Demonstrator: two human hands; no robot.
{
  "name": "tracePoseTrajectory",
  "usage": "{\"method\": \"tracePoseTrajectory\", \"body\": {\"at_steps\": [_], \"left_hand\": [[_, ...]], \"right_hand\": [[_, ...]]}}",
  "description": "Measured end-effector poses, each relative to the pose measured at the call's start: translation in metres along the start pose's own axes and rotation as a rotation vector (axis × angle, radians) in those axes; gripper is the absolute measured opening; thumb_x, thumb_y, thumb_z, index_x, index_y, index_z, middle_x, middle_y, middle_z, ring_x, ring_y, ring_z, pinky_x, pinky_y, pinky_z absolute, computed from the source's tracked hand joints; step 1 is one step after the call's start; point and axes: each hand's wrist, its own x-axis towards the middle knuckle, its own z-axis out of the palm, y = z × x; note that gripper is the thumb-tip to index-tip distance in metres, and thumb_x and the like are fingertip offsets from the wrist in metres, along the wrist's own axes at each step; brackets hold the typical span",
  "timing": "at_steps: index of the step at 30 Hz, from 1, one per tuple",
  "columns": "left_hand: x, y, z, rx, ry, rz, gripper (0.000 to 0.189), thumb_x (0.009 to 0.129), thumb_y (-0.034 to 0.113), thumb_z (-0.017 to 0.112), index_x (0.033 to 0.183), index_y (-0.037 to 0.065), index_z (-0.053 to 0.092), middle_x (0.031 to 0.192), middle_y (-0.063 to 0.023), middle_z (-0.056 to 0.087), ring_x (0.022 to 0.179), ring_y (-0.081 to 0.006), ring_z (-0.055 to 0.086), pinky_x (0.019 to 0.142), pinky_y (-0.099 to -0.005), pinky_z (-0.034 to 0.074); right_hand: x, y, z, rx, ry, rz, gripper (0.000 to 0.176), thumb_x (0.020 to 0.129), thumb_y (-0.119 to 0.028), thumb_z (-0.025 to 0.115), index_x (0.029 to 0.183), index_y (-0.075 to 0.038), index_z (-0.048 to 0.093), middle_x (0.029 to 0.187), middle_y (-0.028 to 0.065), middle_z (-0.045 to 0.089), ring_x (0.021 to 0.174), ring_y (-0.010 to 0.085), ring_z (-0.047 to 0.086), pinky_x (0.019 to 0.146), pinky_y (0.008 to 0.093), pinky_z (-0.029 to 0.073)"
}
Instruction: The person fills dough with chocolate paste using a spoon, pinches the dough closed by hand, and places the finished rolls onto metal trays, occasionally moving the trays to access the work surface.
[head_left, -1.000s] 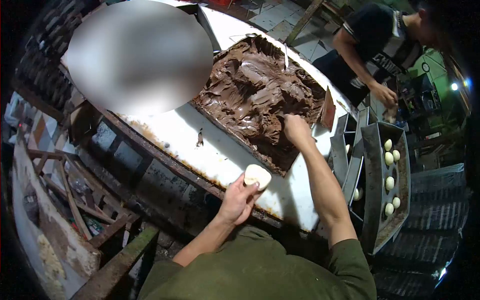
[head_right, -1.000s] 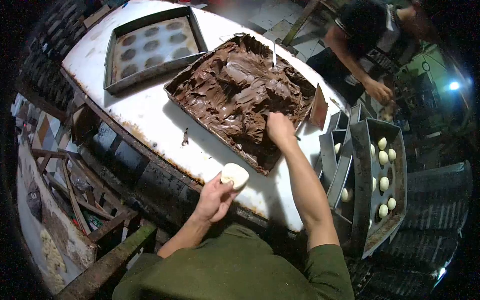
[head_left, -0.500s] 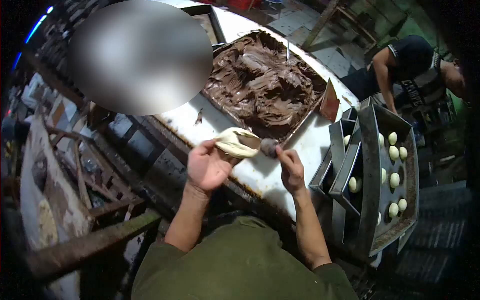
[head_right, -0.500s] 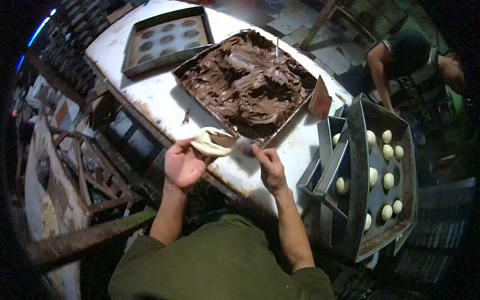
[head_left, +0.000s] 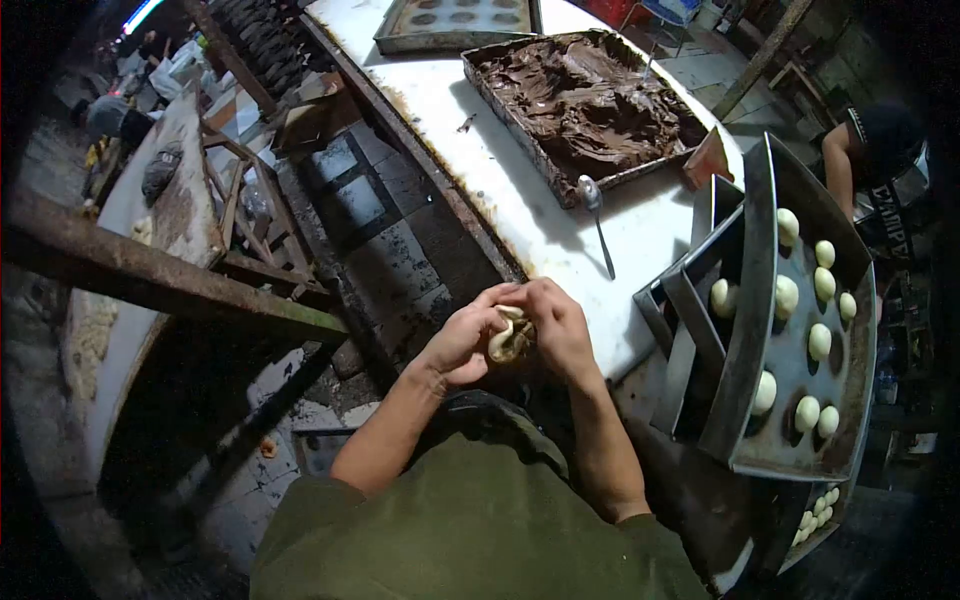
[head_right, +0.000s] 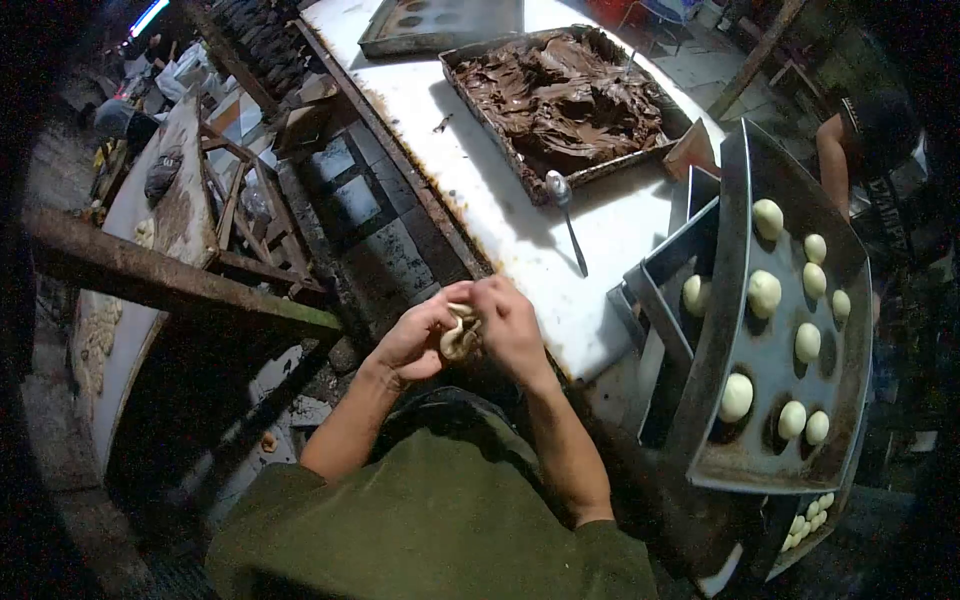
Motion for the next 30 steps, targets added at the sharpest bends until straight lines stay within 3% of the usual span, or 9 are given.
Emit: {"method": "tracePoseTrajectory", "body": {"at_steps": [3,7,12,14,18,21,24,28,30], "left_hand": [[-0.019,-0.012,-0.013,0.013,0.129,0.034,0.048,0.082,-0.003,0.030,0.129,0.004,0.026,0.112,-0.0207,0.047,0.099,-0.0270,0.054,0.084,-0.0393,0.049],[-0.043,-0.024,0.000,-0.085,0.037,-0.045,0.045,0.090,0.006,0.030,0.134,0.005,0.024,0.123,-0.0222,0.044,0.115,-0.0283,0.046,0.090,-0.0390,0.046],[-0.072,-0.029,0.004,0.121,-0.333,-0.243,0.044,0.092,0.013,0.042,0.135,0.008,0.033,0.121,-0.0086,0.050,0.108,-0.0171,0.052,0.082,-0.0260,0.046],[-0.069,-0.035,-0.012,0.574,-0.434,-0.389,0.050,0.089,0.009,0.051,0.134,0.003,0.032,0.118,-0.0068,0.050,0.102,-0.0134,0.051,0.089,-0.0286,0.042],[-0.081,-0.072,0.020,0.346,-0.451,-0.324,0.044,0.086,0.008,0.057,0.126,0.005,0.041,0.109,-0.0055,0.053,0.093,-0.0129,0.056,0.078,-0.0252,0.049],[-0.078,-0.102,0.031,0.315,-0.405,-0.295,0.040,0.085,0.005,0.057,0.122,0.005,0.043,0.104,-0.0059,0.055,0.090,-0.0139,0.057,0.074,-0.0243,0.051],[-0.068,-0.142,0.047,0.326,-0.346,-0.364,0.042,0.084,0.001,0.055,0.124,0.004,0.043,0.106,-0.0059,0.055,0.087,-0.0137,0.058,0.072,-0.0232,0.053],[-0.068,-0.206,0.102,0.540,-0.407,-0.483,0.044,0.084,-0.004,0.051,0.127,0.000,0.044,0.111,-0.0075,0.055,0.087,-0.0166,0.058,0.082,-0.0268,0.048],[-0.053,-0.252,0.121,1.085,-0.777,-0.148,0.034,0.088,0.004,0.051,0.122,0.002,0.049,0.115,-0.0106,0.055,0.099,-0.0219,0.056,0.083,-0.0327,0.046]], "right_hand": [[-0.055,-0.041,0.017,-0.606,0.085,-0.438,0.026,0.072,-0.003,0.066,0.097,0.002,0.061,0.094,0.0110,0.056,0.087,0.0265,0.055,0.078,0.0324,0.045],[-0.100,-0.026,0.032,-0.948,0.132,-0.645,0.037,0.071,-0.008,0.063,0.107,-0.003,0.058,0.090,0.0088,0.055,0.084,0.0240,0.054,0.075,0.0339,0.047],[-0.134,-0.062,0.023,-1.042,0.153,-0.326,0.048,0.070,-0.005,0.063,0.116,-0.003,0.049,0.084,0.0085,0.055,0.078,0.0248,0.058,0.064,0.0362,0.048],[-0.147,-0.073,0.010,-0.666,0.017,-0.194,0.032,0.072,-0.005,0.063,0.103,-0.001,0.054,0.081,0.0120,0.057,0.075,0.0274,0.058,0.063,0.0362,0.048],[-0.185,-0.073,-0.001,-0.176,0.330,0.327,0.018,0.079,-0.008,0.064,0.092,0.002,0.058,0.085,0.0130,0.058,0.079,0.0198,0.061,0.068,0.0311,0.049],[-0.221,-0.079,0.001,-0.653,0.357,-0.111,0.029,0.079,-0.011,0.065,0.102,0.005,0.057,0.117,0.0158,0.043,0.094,0.0263,0.056,0.080,0.0322,0.047],[-0.257,-0.069,-0.008,-1.148,0.425,-0.194,0.034,0.075,-0.013,0.067,0.104,0.001,0.056,0.104,0.0142,0.050,0.099,0.0295,0.051,0.081,0.0371,0.047],[-0.334,-0.039,-0.071,-0.833,0.489,0.215,0.024,0.074,-0.009,0.063,0.095,0.000,0.056,0.079,0.0120,0.055,0.079,0.0312,0.055,0.072,0.0405,0.048],[-0.378,-0.023,-0.116,-0.863,0.514,0.150,0.020,0.072,-0.004,0.057,0.092,0.000,0.054,0.076,0.0130,0.058,0.077,0.0288,0.058,0.072,0.0397,0.048]]}}
